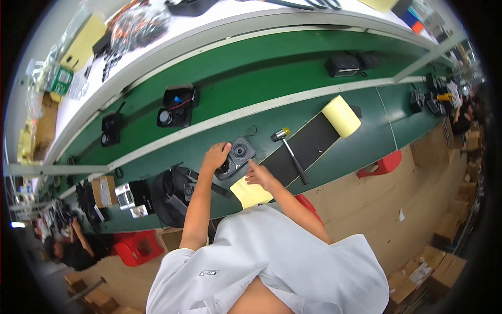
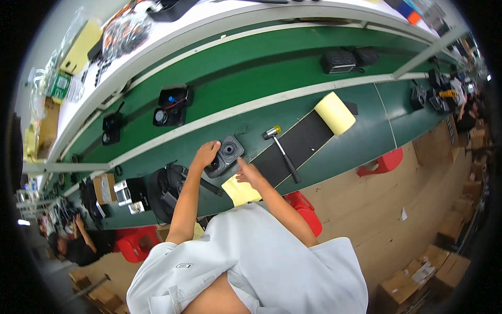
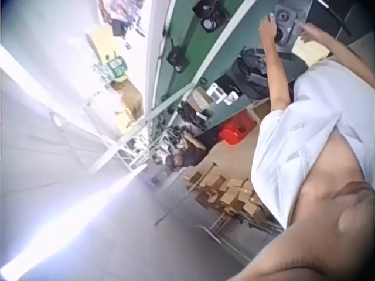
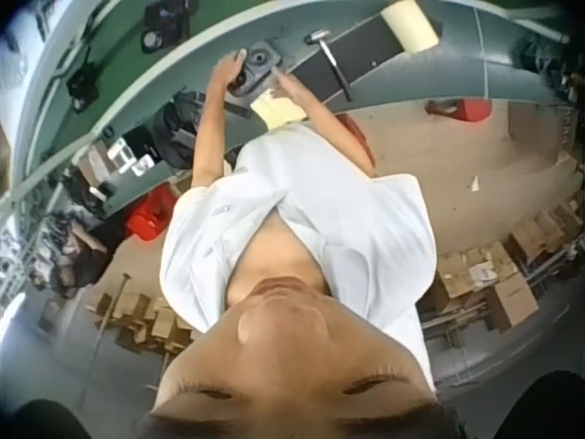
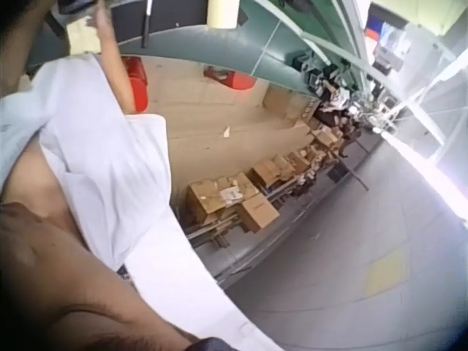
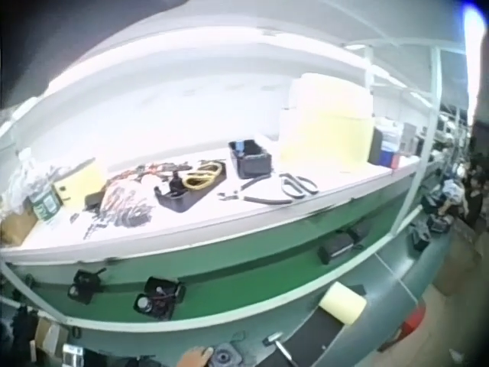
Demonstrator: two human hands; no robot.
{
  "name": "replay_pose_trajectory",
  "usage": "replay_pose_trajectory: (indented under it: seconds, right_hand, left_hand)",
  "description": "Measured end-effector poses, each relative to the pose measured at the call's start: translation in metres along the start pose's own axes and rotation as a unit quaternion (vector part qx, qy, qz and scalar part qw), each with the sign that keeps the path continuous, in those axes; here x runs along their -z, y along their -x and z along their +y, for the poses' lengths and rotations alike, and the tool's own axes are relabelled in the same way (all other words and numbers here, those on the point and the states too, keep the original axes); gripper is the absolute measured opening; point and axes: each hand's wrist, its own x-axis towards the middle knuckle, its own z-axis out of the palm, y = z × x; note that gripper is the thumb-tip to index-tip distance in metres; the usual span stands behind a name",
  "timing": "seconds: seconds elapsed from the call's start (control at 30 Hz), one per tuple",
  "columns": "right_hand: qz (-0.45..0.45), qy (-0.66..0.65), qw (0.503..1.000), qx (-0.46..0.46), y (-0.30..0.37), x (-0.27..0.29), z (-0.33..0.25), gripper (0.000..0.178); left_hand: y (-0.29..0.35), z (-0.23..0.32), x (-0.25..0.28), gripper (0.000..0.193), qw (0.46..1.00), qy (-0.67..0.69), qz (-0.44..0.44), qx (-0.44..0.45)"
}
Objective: Assembling and inspecting electronic device components on a workshop production line.
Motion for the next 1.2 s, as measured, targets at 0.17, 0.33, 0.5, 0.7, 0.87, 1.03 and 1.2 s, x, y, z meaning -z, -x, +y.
replay_pose_trajectory:
  seconds: [0.17,0.33,0.5,0.7,0.87,1.03,1.2]
  right_hand:
    - [-0.098,-0.129,0.982,0.100,-0.017,-0.035,0.008,0.077]
    - [-0.145,-0.196,0.964,0.105,-0.015,-0.026,0.004,0.048]
    - [-0.135,-0.072,0.980,0.130,-0.014,-0.012,-0.008,0.035]
    - [0.088,0.475,0.847,0.222,0.000,0.034,0.005,0.039]
    - [0.204,0.586,0.687,0.378,0.025,0.039,0.032,0.054]
    - [0.216,0.642,0.661,0.323,0.013,0.016,0.020,0.059]
    - [0.207,0.671,0.645,0.301,0.000,0.013,0.019,0.058]
  left_hand:
    - [-0.012,-0.001,0.019,0.079,0.963,0.115,-0.234,0.062]
    - [0.015,0.002,0.031,0.099,0.927,0.255,-0.242,0.135]
    - [0.031,0.031,0.035,0.100,0.980,0.120,-0.153,0.039]
    - [0.041,0.042,0.011,0.102,0.924,-0.330,0.186,-0.049]
    - [0.049,0.025,-0.012,0.105,0.890,-0.398,0.213,-0.066]
    - [0.068,0.012,-0.046,0.066,0.865,-0.417,0.256,-0.108]
    - [0.088,0.017,-0.060,0.057,0.858,-0.415,0.272,-0.137]
